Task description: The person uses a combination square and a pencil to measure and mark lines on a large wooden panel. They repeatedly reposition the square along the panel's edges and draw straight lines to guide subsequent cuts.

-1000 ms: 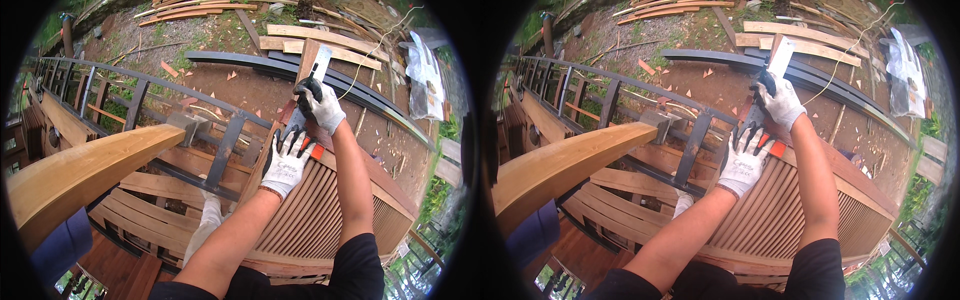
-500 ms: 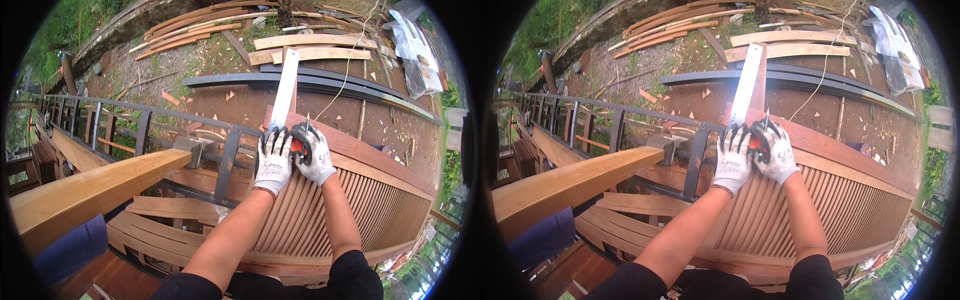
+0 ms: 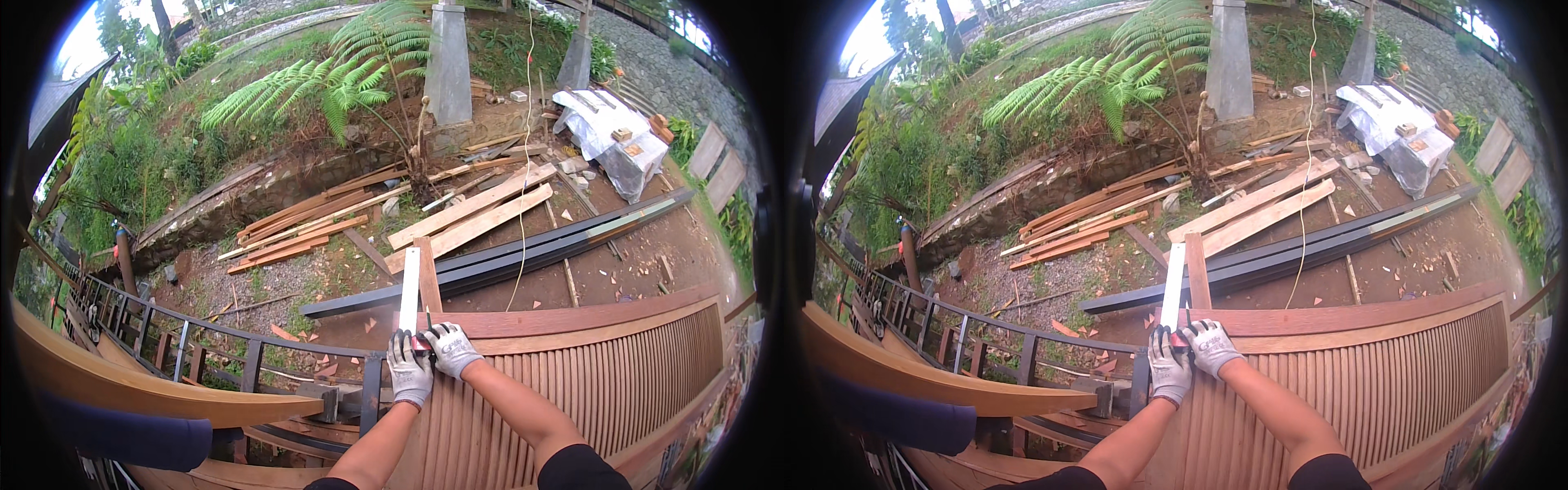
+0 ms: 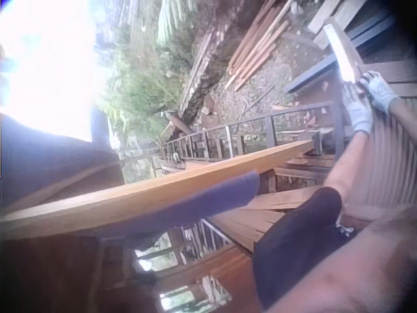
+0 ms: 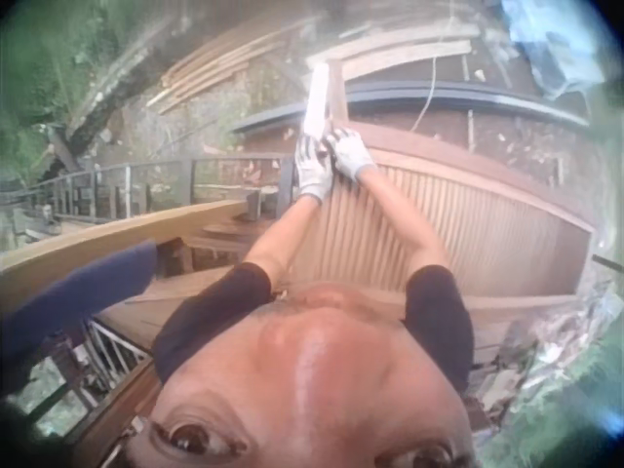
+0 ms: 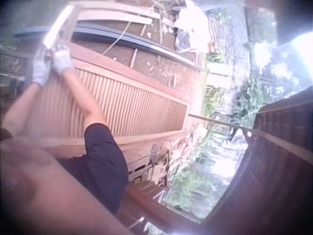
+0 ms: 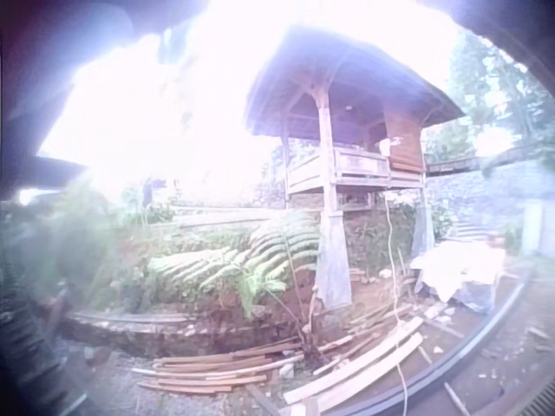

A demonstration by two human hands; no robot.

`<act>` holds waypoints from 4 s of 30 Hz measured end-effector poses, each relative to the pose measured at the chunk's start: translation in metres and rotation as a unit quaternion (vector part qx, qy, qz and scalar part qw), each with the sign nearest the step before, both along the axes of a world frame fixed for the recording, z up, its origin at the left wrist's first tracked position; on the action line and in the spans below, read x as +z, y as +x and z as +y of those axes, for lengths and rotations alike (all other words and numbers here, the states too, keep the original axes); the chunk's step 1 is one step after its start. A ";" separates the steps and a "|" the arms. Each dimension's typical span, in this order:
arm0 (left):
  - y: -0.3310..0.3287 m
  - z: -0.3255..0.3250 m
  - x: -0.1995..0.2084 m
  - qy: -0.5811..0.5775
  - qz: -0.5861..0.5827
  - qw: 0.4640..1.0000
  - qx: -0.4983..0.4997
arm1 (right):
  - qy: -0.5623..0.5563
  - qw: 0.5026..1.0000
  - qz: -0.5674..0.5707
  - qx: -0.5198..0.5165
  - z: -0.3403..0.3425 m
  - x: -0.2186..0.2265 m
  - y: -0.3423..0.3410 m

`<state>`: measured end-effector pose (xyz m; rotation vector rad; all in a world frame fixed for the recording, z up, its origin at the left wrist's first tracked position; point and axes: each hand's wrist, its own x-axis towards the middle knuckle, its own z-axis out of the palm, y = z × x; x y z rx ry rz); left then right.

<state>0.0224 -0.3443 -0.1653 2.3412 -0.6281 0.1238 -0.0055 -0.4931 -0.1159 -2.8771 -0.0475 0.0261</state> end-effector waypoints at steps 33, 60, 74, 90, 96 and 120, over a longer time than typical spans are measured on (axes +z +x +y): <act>-0.239 0.166 0.036 0.196 0.104 0.838 -0.498 | 0.097 -0.046 -0.602 -0.791 0.537 0.088 -0.821; -0.798 0.004 0.094 0.406 0.151 0.685 -0.586 | 0.292 -0.136 -0.658 -0.681 0.486 0.066 -1.216; -1.157 -0.263 0.124 0.265 0.279 0.546 -0.745 | 0.214 0.388 -0.328 -0.834 0.106 0.158 -1.375; -1.396 -0.543 0.143 0.193 0.676 0.495 -0.511 | 0.237 0.690 -0.189 -0.657 -0.298 0.171 -1.538; -1.403 -0.632 0.174 0.194 0.585 0.633 -0.467 | 0.307 0.657 -0.194 -0.661 -0.440 0.174 -1.631; -1.291 -0.809 0.235 0.263 0.401 0.799 -0.362 | 0.708 0.418 -0.033 -0.569 -0.932 -0.068 -1.464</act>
